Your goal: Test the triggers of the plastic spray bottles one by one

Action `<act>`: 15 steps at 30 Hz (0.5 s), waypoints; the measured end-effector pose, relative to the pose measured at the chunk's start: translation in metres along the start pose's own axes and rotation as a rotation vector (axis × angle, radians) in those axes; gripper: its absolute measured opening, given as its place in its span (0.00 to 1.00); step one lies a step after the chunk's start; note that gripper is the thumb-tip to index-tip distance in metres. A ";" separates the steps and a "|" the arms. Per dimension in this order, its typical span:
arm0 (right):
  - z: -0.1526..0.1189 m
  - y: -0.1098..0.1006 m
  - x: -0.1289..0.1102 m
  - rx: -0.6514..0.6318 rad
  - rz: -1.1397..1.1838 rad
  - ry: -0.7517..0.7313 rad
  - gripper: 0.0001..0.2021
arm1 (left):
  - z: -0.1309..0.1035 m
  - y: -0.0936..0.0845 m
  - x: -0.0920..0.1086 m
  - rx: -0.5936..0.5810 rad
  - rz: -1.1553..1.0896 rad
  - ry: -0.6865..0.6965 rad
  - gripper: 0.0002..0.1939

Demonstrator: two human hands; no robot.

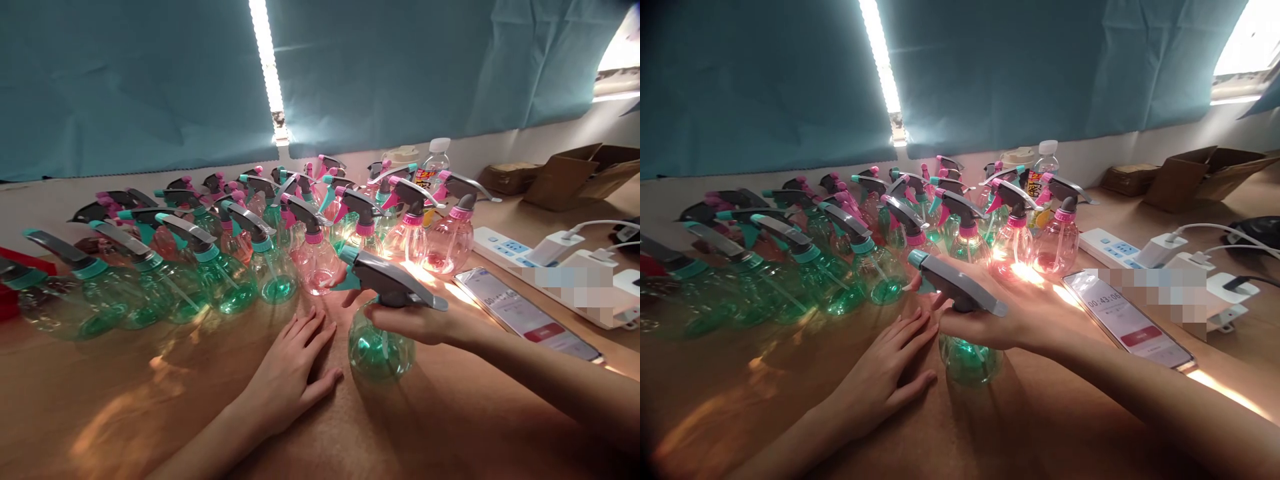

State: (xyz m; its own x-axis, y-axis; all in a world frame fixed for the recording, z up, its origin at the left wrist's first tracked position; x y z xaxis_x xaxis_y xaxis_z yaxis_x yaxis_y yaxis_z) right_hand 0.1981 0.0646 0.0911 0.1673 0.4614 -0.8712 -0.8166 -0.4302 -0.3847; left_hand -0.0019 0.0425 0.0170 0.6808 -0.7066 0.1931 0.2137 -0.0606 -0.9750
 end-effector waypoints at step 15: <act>0.001 -0.002 -0.013 0.046 -0.041 -0.011 0.11 | 0.000 0.008 -0.005 0.056 0.005 0.017 0.29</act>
State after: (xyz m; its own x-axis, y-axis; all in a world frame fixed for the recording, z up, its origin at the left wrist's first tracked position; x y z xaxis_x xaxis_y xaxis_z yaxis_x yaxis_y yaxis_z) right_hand 0.1970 0.0602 0.1031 0.1954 0.4864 -0.8516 -0.8337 -0.3750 -0.4054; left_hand -0.0036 0.0451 0.0087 0.6701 -0.7187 0.1855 0.2493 -0.0175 -0.9683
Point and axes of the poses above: each hand's wrist, its own z-axis towards the middle knuckle, its own y-axis out of the palm, x = y × z, the point moved 3 cm from there along z, towards the middle knuckle, and after that the axes turned 2 degrees about z, right-handed, at the moved point
